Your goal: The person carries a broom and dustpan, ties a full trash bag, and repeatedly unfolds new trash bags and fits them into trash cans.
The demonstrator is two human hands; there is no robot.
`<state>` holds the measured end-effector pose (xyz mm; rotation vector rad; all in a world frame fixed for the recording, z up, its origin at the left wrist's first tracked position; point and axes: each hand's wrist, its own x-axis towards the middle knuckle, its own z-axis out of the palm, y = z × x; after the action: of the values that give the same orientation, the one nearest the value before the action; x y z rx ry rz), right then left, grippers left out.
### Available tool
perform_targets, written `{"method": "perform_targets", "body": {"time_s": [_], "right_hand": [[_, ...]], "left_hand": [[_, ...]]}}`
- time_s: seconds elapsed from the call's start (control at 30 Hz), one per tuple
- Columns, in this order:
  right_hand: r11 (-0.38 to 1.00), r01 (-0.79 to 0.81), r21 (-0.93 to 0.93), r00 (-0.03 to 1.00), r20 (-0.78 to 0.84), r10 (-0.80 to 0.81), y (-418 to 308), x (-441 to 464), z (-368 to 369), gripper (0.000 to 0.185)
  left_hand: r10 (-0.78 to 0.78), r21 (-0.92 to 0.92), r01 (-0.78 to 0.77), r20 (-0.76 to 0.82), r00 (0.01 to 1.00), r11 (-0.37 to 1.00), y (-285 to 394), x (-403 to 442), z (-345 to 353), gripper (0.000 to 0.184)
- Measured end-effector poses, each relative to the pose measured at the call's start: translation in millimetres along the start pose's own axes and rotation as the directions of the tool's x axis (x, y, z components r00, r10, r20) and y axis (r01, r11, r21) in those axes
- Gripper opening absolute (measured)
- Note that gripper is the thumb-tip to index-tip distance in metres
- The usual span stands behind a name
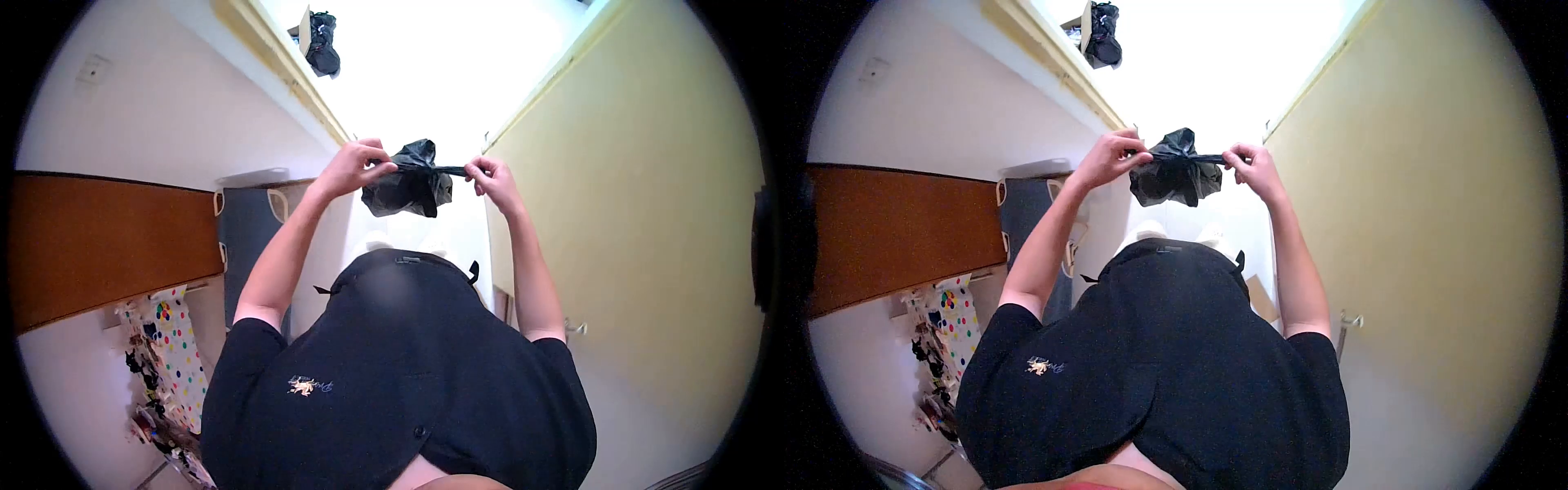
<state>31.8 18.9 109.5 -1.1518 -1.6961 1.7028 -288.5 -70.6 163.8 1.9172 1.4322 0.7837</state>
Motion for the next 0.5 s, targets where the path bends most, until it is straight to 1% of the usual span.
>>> {"method": "perform_targets", "body": {"time_s": [0.03, 0.07, 0.13, 0.2, 0.23, 0.27, 0.33, 0.37, 0.4, 0.43, 0.47, 0.5], "right_hand": [[1.0, 0.001, 0.012, 1.0, 0.001, -0.001, -3.2, 25.7, -21.8, 0.021], [0.997, 0.008, 0.081, 1.0, 0.018, -0.01, 2.1, 51.2, -42.6, 0.021], [0.979, -0.091, 0.184, 0.996, 0.027, 0.088, 14.2, 98.5, -80.1, 0.022], [0.969, -0.149, 0.196, 0.989, 0.019, 0.148, 38.6, 136.2, -100.5, 0.021], [0.973, -0.153, 0.17, 0.988, 0.023, 0.151, 49.0, 159.9, -110.9, 0.024], [0.975, -0.157, 0.155, 0.987, -0.006, 0.159, 58.5, 182.6, -117.5, 0.026], [0.982, -0.186, 0.027, 0.981, -0.055, 0.187, 78.7, 226.2, -135.0, 0.027], [0.977, -0.212, 0.023, 0.977, -0.034, 0.212, 68.1, 260.8, -145.2, 0.026], [0.971, -0.238, 0.03, 0.971, -0.02, 0.239, 67.3, 262.0, -144.8, 0.025], [0.98, -0.17, 0.102, 0.985, -0.017, 0.172, 67.5, 262.7, -150.4, 0.024], [0.976, -0.134, 0.172, 0.989, -0.034, 0.142, 66.2, 283.5, -156.0, 0.02], [0.937, -0.059, 0.345, 0.991, -0.094, 0.097, 61.9, 290.5, -160.1, 0.019]], "left_hand": [[-0.026, -0.068, 0.025, -0.017, 1.0, 0.997, -6.3, 19.9, -12.7, 0.021], [-0.024, -0.053, 0.02, -0.08, 0.997, 0.998, -15.6, 37.3, -20.5, 0.022], [-0.078, -0.062, 0.072, -0.084, 0.993, 0.995, -44.6, 74.6, -29.2, 0.021], [-0.1, -0.093, 0.093, -0.074, 0.992, 0.991, -80.8, 106.7, -19.0, 0.022], [-0.131, -0.131, 0.122, -0.057, 0.99, 0.984, -101.5, 128.5, -15.6, 0.022], [-0.141, -0.18, 0.127, -0.065, 0.988, 0.975, -124.4, 147.8, -12.3, 0.018], [-0.195, -0.429, 0.149, -0.065, 0.979, 0.891, -182.5, 190.4, 6.6, 0.017], [-0.265, -0.569, 0.189, -0.053, 0.963, 0.8, -200.8, 227.3, 0.3, 0.018], [-0.325, -0.69, 0.224, -0.017, 0.945, 0.688, -203.6, 239.5, 8.3, 0.018], [-0.333, -0.752, 0.2, -0.029, 0.942, 0.629, -206.4, 254.7, 17.3, 0.022], [-0.309, -0.822, 0.149, -0.034, 0.951, 0.549, -220.9, 281.4, 21.7, 0.022], [-0.309, -0.859, 0.149, -0.011, 0.951, 0.489, -219.9, 302.9, 25.7, 0.022]]}}
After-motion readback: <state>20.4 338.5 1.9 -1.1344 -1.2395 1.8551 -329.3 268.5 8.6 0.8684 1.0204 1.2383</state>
